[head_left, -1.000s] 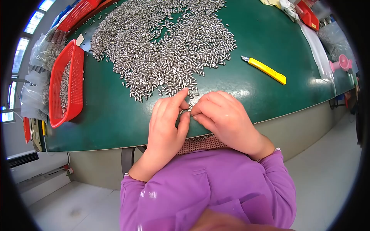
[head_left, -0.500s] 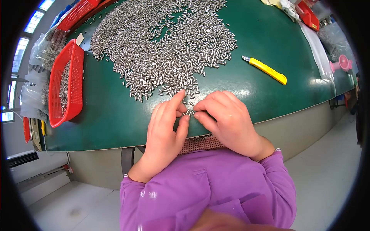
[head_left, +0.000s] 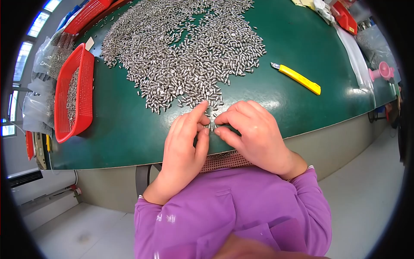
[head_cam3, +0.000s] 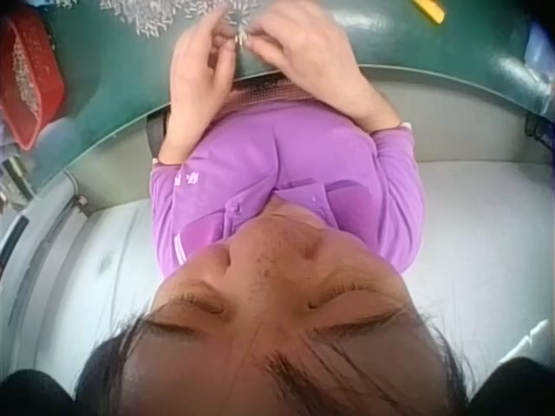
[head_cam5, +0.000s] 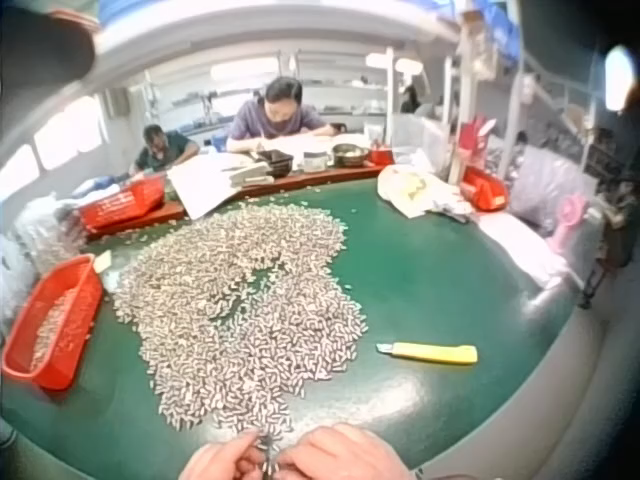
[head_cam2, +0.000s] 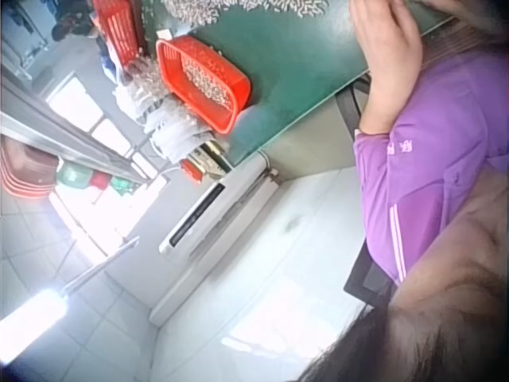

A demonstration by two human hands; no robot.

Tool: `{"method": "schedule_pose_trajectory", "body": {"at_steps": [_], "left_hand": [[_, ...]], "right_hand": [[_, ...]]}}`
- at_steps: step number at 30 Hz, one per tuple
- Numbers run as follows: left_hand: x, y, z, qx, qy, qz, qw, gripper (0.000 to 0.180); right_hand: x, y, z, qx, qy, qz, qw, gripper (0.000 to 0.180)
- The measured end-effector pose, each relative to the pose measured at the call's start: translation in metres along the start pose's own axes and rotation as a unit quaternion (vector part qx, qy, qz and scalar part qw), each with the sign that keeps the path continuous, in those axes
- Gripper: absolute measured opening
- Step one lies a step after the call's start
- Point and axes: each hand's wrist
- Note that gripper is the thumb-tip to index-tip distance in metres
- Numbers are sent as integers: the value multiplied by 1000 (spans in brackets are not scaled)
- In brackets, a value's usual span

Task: Inspecting and sorting small metal hardware components on a workbench.

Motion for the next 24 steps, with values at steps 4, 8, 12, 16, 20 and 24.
{"method": "schedule_pose_trajectory", "body": {"at_steps": [4, 8, 12, 16, 20, 24], "left_hand": [[-2, 1, 0, 6, 1, 1, 1000, 57], [-4, 2, 1, 17, 19, -2, 1000, 59], [-3, 3, 0, 21, 44, -27, 998, 62], [-2, 3, 0, 31, 52, -36, 998, 63], [-1, 3, -2, 26, 50, -36, 998, 64], [1, 0, -2, 6, 41, -42, 998, 65]], "right_hand": [[-3, -3, 1, 6, 8, -2, 1000, 17], [-4, -4, 1, 10, 8, -5, 1000, 18], [-2, -6, 2, 12, 4, 12, 1000, 19], [-1, -8, 1, 4, 2, 5, 1000, 20], [0, -8, 1, 7, 0, 7, 1000, 21], [0, -9, 0, 5, -2, 13, 1000, 20]]}}
Point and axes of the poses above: each hand's wrist, its own z-axis towards the middle knuckle, its own y-axis out of the back of the hand, x = y × z, and after that the axes turned 12 degrees about z, right-handed
